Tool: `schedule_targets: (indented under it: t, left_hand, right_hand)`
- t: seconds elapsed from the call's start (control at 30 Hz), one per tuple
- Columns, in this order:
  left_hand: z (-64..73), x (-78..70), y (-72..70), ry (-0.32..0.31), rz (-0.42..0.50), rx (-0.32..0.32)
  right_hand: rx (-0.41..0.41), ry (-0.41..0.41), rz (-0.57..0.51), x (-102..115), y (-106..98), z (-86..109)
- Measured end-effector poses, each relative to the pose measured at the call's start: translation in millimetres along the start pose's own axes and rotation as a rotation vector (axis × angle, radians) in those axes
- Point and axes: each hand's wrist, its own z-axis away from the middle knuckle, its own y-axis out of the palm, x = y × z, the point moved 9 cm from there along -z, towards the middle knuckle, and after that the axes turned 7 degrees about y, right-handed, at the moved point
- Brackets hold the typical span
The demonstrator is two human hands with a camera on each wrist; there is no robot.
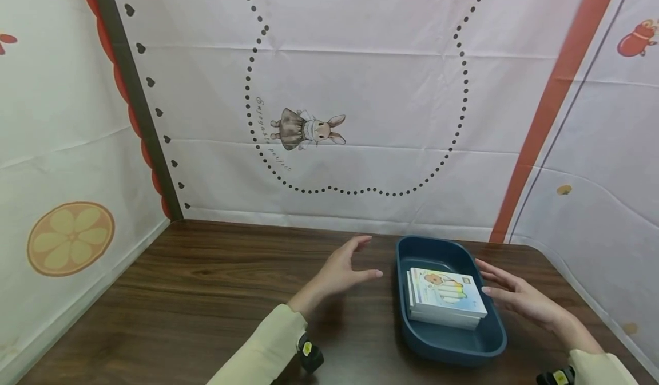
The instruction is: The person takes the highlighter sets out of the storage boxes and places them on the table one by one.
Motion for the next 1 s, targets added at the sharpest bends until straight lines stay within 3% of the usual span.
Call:
schedule_targets:
  t: [0.57,1.0]
  left_hand:
    - [-8.3,-3.1,42.4,-0.032,0.038,0.074]
    - [-18.9,-11.7,63.3,-0.002,0.041,0.126]
  right_hand:
    - [0.013,0.014,0.025,-6,1,0.9]
    - [0.037,0.013,0.061,-6,3,0.4]
